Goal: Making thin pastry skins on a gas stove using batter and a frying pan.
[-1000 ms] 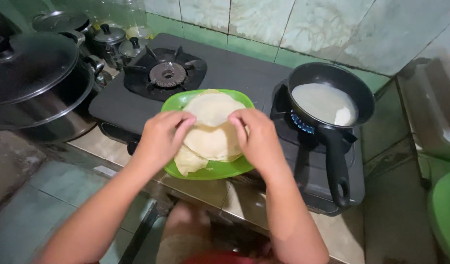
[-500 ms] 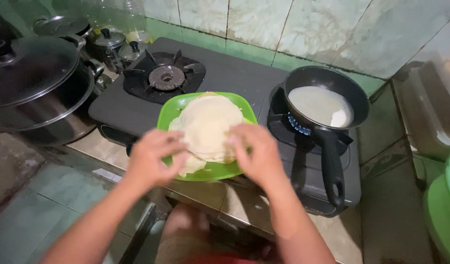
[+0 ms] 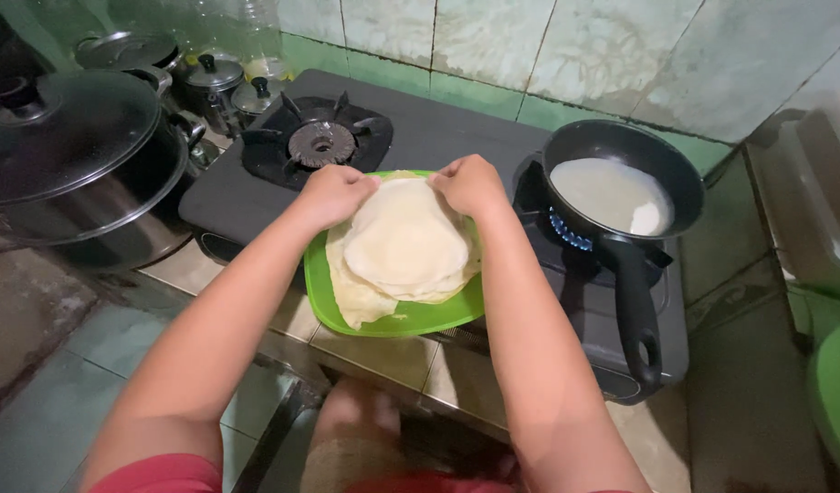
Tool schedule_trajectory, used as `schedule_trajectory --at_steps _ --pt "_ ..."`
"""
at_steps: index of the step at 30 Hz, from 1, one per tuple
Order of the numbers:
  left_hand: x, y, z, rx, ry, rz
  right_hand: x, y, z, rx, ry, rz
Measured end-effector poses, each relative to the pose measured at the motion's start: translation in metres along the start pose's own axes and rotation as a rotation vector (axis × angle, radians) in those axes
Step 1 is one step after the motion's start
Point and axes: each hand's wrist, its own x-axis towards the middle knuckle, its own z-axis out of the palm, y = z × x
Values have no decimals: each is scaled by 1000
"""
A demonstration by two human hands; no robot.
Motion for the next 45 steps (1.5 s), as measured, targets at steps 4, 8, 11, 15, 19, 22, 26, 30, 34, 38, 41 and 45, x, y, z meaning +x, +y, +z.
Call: schedule_trajectory --at_steps 4,8,11,15,19,22,26,30,34,38,41,45 --pt "3 -3 8 -38 42 8 6 1 7 -26 5 21" --pt "7 -5 11 -96 94 45 2 -4 6 92 44 -39" --pt "8 -8 14 -182 111 64 -6 -9 3 164 85 -122" --pt "10 -22 17 -310 101 120 -22 -16 -3 176 161 -286" --pt "1 -30 13 -313 25 135 -48 -26 -14 219 166 -351" --pt "-17 -18 2 -308 9 181 -58 -26 -16 294 200 -388" --pt "-40 2 -13 -412 86 244 -73 -29 -23 406 244 -461" --pt "-74 35 -34 -402 160 275 -94 -37 -40 562 212 -465" --pt "-102 61 -56 -393 185 299 -116 -46 -59 684 181 -492" --pt "-124 80 -75 -429 143 333 -143 -62 -79 742 115 -420" --pt "-121 80 -76 -428 116 334 -144 -58 -78 748 96 -391" --pt "-93 57 -64 -375 98 336 -118 -41 -55 755 77 -410"
